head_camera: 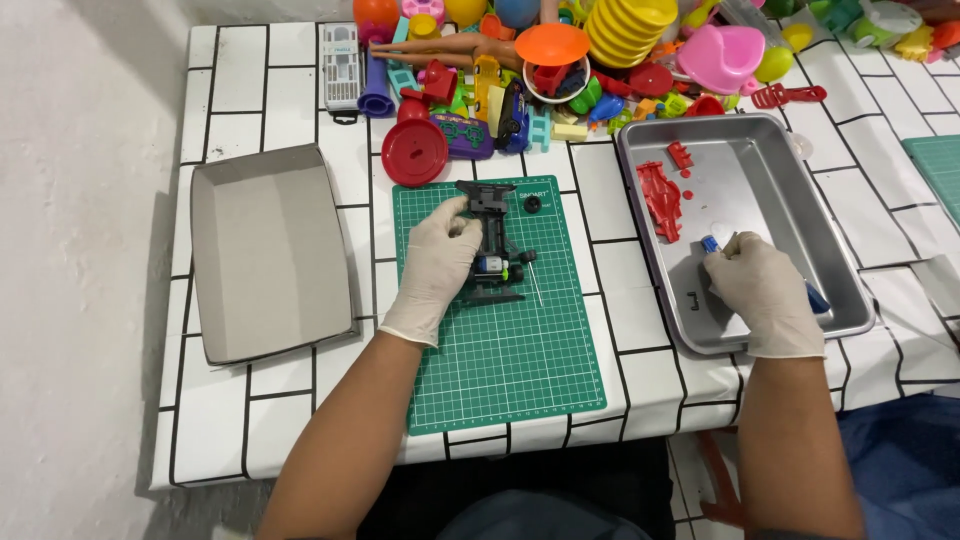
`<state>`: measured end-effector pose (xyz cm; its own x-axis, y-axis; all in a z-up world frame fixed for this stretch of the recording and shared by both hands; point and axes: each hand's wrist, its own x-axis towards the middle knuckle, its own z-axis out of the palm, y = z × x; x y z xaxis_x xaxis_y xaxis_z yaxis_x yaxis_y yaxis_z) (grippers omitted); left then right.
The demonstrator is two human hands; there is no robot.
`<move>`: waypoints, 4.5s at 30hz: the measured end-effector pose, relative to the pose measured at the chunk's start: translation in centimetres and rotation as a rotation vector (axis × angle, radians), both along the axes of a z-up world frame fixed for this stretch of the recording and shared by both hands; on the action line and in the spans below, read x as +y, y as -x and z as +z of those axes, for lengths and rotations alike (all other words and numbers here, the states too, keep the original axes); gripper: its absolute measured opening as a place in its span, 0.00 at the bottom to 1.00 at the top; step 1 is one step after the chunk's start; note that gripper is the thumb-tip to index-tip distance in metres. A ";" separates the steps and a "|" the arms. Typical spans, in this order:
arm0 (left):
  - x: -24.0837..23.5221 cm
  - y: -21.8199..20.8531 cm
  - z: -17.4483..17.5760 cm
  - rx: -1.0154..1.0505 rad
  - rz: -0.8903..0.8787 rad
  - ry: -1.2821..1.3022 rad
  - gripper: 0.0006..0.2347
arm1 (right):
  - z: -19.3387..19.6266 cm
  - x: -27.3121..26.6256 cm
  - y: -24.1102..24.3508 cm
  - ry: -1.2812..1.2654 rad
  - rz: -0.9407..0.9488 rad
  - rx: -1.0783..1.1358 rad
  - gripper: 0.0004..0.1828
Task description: The person assembles a red toy car on a green cutting mat. They insert batteries into the black chassis, attach the red body shell, and then affix small red circular stickers to the wheels.
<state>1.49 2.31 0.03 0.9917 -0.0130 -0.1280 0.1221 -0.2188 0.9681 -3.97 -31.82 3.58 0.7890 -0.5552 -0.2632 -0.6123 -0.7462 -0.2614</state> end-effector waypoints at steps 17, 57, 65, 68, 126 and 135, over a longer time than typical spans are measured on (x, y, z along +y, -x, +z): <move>0.1 0.3 0.2 0.008 0.013 -0.137 0.18 | 1.6 9.5 0.5 -0.008 0.394 -0.385 0.19; -0.2 0.0 -0.2 -0.211 0.035 0.399 0.16 | -5.3 15.6 -5.2 -1.163 0.431 -1.337 0.06; -0.1 -0.3 -0.6 -0.211 0.018 0.390 0.16 | -5.2 15.7 -5.0 -1.246 0.408 -1.319 0.06; -0.1 -0.5 -0.8 -0.209 0.013 0.395 0.17 | -5.1 15.7 -4.9 -1.317 0.362 -1.304 0.06; 0.9 0.5 0.4 -0.026 -0.515 0.738 0.21 | -0.6 16.1 -3.1 -0.439 0.761 -1.144 0.25; 1.2 -0.1 -1.8 0.206 -0.596 0.964 0.24 | -2.3 16.7 -3.7 0.203 1.291 -1.131 0.21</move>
<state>1.60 3.56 -1.73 0.7566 -0.6532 0.0311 0.4230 0.5252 0.7384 -0.27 -15.12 1.33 0.4457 0.5824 0.6798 0.7656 -0.6415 0.0476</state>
